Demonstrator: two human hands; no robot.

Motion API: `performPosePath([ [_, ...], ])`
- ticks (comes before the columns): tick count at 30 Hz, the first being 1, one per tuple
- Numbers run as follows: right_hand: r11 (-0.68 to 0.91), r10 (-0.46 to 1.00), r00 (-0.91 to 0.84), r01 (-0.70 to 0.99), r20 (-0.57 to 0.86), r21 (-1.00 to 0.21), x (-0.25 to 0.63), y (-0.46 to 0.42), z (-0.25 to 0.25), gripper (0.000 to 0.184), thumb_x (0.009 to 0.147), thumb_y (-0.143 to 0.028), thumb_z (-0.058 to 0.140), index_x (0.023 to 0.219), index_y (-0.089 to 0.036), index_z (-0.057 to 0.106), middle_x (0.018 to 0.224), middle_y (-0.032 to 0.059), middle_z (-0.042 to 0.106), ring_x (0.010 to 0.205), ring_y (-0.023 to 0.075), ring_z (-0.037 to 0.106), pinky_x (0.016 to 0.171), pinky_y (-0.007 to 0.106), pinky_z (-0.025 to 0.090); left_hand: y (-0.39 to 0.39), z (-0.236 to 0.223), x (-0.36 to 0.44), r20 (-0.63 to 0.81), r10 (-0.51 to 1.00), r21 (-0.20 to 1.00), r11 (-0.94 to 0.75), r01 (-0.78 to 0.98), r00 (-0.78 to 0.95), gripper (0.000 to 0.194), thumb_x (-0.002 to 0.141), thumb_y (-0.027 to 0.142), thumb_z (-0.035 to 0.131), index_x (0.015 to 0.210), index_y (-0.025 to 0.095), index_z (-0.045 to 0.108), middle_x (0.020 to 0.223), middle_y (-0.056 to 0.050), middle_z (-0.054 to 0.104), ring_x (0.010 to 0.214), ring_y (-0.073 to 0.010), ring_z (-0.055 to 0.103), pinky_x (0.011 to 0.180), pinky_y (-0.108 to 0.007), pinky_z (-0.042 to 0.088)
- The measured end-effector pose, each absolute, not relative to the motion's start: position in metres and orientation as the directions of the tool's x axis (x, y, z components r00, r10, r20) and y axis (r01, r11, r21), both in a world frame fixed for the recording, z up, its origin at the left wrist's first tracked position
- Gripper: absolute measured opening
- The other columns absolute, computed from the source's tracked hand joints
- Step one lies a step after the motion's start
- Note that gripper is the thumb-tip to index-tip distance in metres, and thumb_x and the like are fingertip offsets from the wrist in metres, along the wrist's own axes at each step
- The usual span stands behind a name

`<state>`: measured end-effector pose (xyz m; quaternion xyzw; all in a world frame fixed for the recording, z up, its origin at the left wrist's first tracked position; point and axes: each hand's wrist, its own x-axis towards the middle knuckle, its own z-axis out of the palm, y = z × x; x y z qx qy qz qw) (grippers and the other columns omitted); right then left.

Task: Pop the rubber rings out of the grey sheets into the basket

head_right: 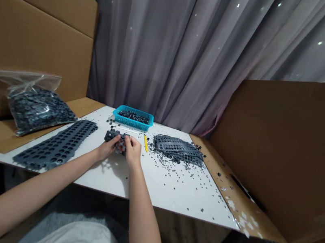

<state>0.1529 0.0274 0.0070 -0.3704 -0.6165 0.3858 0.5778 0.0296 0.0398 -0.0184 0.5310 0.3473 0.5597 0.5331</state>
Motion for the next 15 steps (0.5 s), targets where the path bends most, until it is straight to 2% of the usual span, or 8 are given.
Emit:
performPosePath([
  [3,0.558,0.818,-0.015,0.261,0.575,-0.787,0.159,0.026,0.005,0.043,0.082,-0.048,0.047,0.052,-0.019,0.043,0.050,-0.0034,0.044,0.052,0.0116,0.041,0.052,0.024,0.031,0.044,-0.017,0.032,0.205,0.977,0.960,-0.188,-0.208,0.062,0.040,0.068,0.055,0.064,0.071,0.015,0.066,0.064,-0.005,0.065,0.060,-0.0181,0.060,0.060,-0.029,0.046],
  [7,0.547,0.734,0.194,0.399,0.651,-0.736,0.174,0.028,0.007,0.047,0.087,-0.046,0.039,0.049,-0.020,0.033,0.046,-0.0044,0.032,0.048,0.0102,0.031,0.050,0.025,0.025,0.036,-0.010,0.030,0.214,0.975,0.965,-0.201,-0.166,0.063,0.031,0.066,0.046,0.069,0.072,0.016,0.069,0.068,-0.007,0.068,0.063,-0.0188,0.060,0.063,-0.029,0.046],
  [9,0.576,0.711,0.120,0.465,0.692,-0.672,0.178,0.027,0.009,0.046,0.086,-0.045,0.041,0.049,-0.020,0.033,0.047,-0.0044,0.032,0.048,0.0099,0.031,0.051,0.025,0.025,0.030,-0.007,0.029,0.232,0.966,0.966,-0.216,-0.140,0.113,0.024,0.064,0.040,0.072,0.068,0.016,0.069,0.067,-0.007,0.067,0.063,-0.0189,0.059,0.063,-0.029,0.045],
  [11,0.605,0.711,-0.032,0.537,0.703,-0.588,0.179,0.024,0.010,0.045,0.084,-0.046,0.046,0.050,-0.019,0.035,0.048,-0.0041,0.036,0.049,0.0098,0.034,0.052,0.024,0.025,0.027,-0.006,0.027,0.247,0.956,0.966,-0.229,-0.120,0.161,0.020,0.064,0.036,0.069,0.060,0.017,0.066,0.061,-0.005,0.064,0.061,-0.0184,0.056,0.063,-0.028,0.043],
  [15,0.564,0.772,-0.197,0.649,0.604,-0.510,0.175,0.020,0.011,0.045,0.077,-0.052,0.056,0.051,-0.018,0.040,0.048,-0.0036,0.042,0.050,0.0103,0.038,0.052,0.023,0.025,0.031,-0.008,0.023,0.231,0.957,0.971,-0.214,-0.111,0.176,0.029,0.068,0.036,0.055,0.045,0.018,0.056,0.050,-0.003,0.055,0.056,-0.0170,0.049,0.060,-0.028,0.040],
])
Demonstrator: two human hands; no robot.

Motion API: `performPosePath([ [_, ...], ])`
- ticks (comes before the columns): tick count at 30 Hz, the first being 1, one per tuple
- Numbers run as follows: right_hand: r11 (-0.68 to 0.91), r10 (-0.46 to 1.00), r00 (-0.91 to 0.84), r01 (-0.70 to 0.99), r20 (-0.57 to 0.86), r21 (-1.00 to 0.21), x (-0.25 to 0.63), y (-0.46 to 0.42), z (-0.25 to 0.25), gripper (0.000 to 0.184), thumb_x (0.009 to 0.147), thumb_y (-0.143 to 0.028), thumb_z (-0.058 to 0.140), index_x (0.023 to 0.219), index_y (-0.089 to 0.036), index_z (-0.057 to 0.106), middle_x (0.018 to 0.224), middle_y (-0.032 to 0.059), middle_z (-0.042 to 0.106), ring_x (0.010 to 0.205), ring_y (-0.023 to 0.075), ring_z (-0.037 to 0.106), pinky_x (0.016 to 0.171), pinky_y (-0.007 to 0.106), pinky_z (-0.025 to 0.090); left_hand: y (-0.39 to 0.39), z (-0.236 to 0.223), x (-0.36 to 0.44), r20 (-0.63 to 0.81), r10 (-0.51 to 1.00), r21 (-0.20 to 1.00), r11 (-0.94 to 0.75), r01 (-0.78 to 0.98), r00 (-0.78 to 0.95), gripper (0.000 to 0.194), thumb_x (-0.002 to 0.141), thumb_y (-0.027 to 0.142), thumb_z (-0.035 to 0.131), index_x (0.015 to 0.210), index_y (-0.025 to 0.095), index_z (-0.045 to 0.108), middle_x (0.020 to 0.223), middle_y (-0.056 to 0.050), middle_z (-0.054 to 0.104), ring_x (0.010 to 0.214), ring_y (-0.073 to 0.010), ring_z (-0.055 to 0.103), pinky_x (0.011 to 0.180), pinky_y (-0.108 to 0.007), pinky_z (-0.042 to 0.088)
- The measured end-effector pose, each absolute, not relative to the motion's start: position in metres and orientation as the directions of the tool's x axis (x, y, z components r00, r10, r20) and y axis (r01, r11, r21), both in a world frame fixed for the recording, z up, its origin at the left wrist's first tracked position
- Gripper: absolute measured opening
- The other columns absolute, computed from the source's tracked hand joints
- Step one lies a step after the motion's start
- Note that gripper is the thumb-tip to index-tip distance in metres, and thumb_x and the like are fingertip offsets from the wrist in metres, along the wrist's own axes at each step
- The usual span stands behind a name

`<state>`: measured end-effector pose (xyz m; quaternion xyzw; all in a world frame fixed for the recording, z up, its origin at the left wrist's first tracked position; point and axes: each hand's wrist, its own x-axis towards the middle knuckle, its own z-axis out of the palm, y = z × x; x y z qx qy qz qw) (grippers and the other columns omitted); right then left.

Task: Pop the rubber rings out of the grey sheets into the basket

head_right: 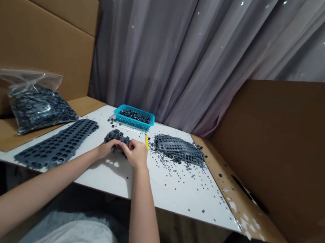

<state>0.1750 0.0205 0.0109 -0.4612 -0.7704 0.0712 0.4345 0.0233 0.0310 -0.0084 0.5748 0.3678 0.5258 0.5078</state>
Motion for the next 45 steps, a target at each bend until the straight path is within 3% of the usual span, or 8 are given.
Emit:
performPosePath([
  [11,0.506,0.857,-0.264,0.599,0.444,-0.621,0.167,0.022,0.006,0.042,0.078,-0.050,0.054,0.052,-0.017,0.052,0.048,-0.0034,0.044,0.050,0.0098,0.039,0.048,0.022,0.024,0.041,-0.012,0.018,0.115,0.986,0.979,-0.091,-0.184,0.123,0.026,0.062,0.031,0.052,0.040,0.020,0.045,0.042,0.002,0.041,0.046,-0.0122,0.036,0.050,-0.026,0.031],
  [16,0.458,0.887,-0.259,0.382,0.383,-0.803,0.156,0.025,-0.001,0.046,0.075,-0.051,0.055,0.047,-0.015,0.054,0.044,-0.0050,0.034,0.045,0.0071,0.029,0.044,0.022,0.020,0.042,-0.011,0.019,0.057,0.993,0.959,-0.026,-0.281,0.101,0.027,0.061,0.034,0.056,0.041,0.019,0.044,0.040,0.004,0.037,0.043,-0.0101,0.034,0.046,-0.026,0.028],
  [22,0.339,0.917,-0.245,0.067,0.314,-0.938,0.147,0.029,-0.003,0.042,0.074,-0.053,0.055,0.060,-0.013,0.062,0.043,-0.0039,0.043,0.042,0.0069,0.032,0.041,0.021,0.022,0.040,-0.004,0.024,-0.001,0.995,0.917,0.041,-0.396,0.099,0.031,0.058,0.037,0.073,0.056,0.016,0.051,0.048,0.005,0.047,0.045,-0.0077,0.042,0.045,-0.021,0.031],
  [27,0.095,0.941,-0.287,-0.289,0.181,-0.953,0.141,0.029,-0.001,0.044,0.066,-0.059,0.062,0.061,-0.017,0.052,0.035,-0.0119,0.023,0.032,0.0039,0.016,0.034,0.020,0.011,0.036,0.006,0.027,-0.027,0.971,0.864,0.142,-0.484,0.238,0.035,0.066,0.036,0.071,0.053,0.016,0.046,0.045,0.007,0.040,0.038,-0.0046,0.036,0.039,-0.018,0.028],
  [31,-0.014,0.937,-0.312,-0.484,0.158,-0.875,0.142,0.027,0.004,0.048,0.071,-0.051,0.063,0.051,-0.021,0.030,0.035,-0.0128,0.016,0.031,0.0034,0.011,0.033,0.019,0.011,0.032,0.013,0.025,-0.005,0.960,0.827,0.162,-0.539,0.282,0.040,0.078,0.034,0.061,0.050,0.017,0.039,0.041,0.007,0.032,0.035,-0.0041,0.029,0.036,-0.017,0.027],
  [36,0.120,0.964,-0.109,-0.632,0.241,-0.765,0.165,0.030,0.014,0.051,0.086,-0.043,0.043,0.051,-0.021,0.013,0.039,-0.0095,0.016,0.035,0.0062,0.010,0.034,0.019,0.017,0.032,0.017,0.021,0.083,0.983,0.809,0.030,-0.587,0.165,0.053,0.082,0.043,0.055,0.046,0.020,0.024,0.039,0.009,0.022,0.038,-0.0056,0.030,0.056,-0.023,0.046],
  [41,0.258,0.952,-0.028,-0.455,0.303,-0.852,0.172,0.033,0.017,0.046,0.083,-0.053,0.044,0.052,-0.022,0.027,0.042,-0.0101,0.017,0.037,0.0073,0.013,0.037,0.022,0.017,0.038,0.008,0.025,0.091,0.995,0.878,-0.061,-0.474,0.040,0.039,0.063,0.046,0.072,0.053,0.018,0.047,0.048,0.005,0.048,0.049,-0.0093,0.046,0.064,-0.025,0.045],
  [45,0.523,0.850,0.005,0.097,0.526,-0.847,0.165,0.029,0.013,0.042,0.083,-0.050,0.046,0.055,-0.019,0.046,0.048,-0.0046,0.037,0.047,0.0099,0.035,0.048,0.024,0.029,0.036,0.001,0.024,0.090,0.995,0.939,-0.095,-0.330,-0.030,0.031,0.058,0.043,0.076,0.064,0.016,0.063,0.063,-0.001,0.063,0.066,-0.0166,0.057,0.068,-0.026,0.044],
])
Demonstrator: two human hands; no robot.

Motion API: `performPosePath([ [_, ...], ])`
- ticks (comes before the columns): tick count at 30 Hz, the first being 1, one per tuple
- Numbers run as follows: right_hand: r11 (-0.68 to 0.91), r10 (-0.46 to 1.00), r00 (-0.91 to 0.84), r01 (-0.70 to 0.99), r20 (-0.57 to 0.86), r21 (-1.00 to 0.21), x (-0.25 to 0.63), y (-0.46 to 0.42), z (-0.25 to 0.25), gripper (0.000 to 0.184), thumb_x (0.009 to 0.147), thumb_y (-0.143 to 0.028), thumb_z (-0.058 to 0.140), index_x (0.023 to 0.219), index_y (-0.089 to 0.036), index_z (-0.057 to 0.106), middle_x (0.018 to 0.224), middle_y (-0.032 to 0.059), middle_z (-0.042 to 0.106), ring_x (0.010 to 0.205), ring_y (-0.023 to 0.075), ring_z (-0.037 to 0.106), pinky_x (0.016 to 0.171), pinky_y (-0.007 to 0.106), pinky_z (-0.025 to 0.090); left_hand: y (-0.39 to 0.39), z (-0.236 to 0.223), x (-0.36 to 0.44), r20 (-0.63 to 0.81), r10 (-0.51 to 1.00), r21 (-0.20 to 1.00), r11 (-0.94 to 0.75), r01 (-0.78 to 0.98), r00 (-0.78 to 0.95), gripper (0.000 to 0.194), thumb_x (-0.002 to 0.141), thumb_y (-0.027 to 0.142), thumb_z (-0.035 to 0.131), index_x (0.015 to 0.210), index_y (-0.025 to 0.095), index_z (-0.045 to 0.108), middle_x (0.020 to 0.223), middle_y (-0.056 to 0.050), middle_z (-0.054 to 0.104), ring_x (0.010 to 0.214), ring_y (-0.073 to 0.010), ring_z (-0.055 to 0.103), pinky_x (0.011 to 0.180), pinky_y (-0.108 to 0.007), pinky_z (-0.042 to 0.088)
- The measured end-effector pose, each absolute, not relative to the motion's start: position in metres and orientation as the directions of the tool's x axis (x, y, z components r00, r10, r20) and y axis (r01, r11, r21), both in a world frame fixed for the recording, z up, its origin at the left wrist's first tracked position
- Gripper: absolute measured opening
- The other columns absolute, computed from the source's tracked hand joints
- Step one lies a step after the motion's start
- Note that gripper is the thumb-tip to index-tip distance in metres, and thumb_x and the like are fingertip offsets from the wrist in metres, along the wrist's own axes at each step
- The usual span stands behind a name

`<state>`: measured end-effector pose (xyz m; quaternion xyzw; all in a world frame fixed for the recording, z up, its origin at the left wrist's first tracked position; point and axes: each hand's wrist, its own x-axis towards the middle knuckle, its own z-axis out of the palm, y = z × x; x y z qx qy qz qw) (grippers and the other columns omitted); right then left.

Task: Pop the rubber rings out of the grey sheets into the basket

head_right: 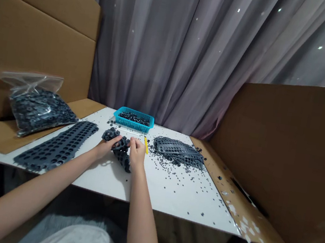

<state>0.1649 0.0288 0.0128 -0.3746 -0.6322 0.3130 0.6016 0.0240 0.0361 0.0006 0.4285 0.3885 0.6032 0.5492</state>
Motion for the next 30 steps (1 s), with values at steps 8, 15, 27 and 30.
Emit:
performPosePath([
  [8,0.594,0.801,-0.235,0.430,0.551,-0.680,0.162,0.024,0.006,0.037,0.090,-0.040,0.035,0.062,-0.019,0.046,0.056,-0.0022,0.047,0.056,0.0129,0.045,0.057,0.025,0.032,0.030,-0.001,0.022,0.095,0.995,0.973,-0.097,-0.210,-0.024,0.028,0.058,0.041,0.077,0.068,0.016,0.069,0.074,-0.006,0.069,0.079,-0.0228,0.060,0.071,-0.027,0.043],
  [15,0.377,0.888,-0.291,0.017,0.356,-0.926,0.152,0.025,0.005,0.035,0.079,-0.050,0.050,0.062,-0.020,0.044,0.050,-0.0067,0.034,0.045,0.0082,0.031,0.044,0.021,0.024,0.035,-0.002,0.024,0.052,0.996,0.931,-0.021,-0.365,0.077,0.033,0.059,0.043,0.076,0.057,0.016,0.058,0.054,0.001,0.057,0.054,-0.0126,0.052,0.054,-0.023,0.041],
  [27,0.177,0.949,-0.110,-0.594,0.297,-0.785,0.160,0.025,0.020,0.034,0.082,-0.040,0.044,0.060,-0.022,0.025,0.050,-0.0089,0.016,0.042,0.0085,0.009,0.037,0.020,0.014,0.031,0.025,0.018,0.018,0.981,0.752,0.116,-0.649,0.195,0.035,0.082,0.029,0.057,0.054,0.018,0.040,0.043,0.007,0.039,0.036,-0.0037,0.038,0.040,-0.014,0.038],
  [30,0.284,0.950,-0.036,-0.316,0.311,-0.905,0.158,0.027,0.013,0.035,0.081,-0.047,0.043,0.060,-0.022,0.030,0.050,-0.0087,0.019,0.042,0.0087,0.015,0.040,0.021,0.016,0.033,0.024,0.018,0.015,0.986,0.749,0.099,-0.655,0.166,0.031,0.080,0.028,0.059,0.055,0.018,0.043,0.045,0.006,0.045,0.039,-0.0055,0.045,0.046,-0.017,0.044],
])
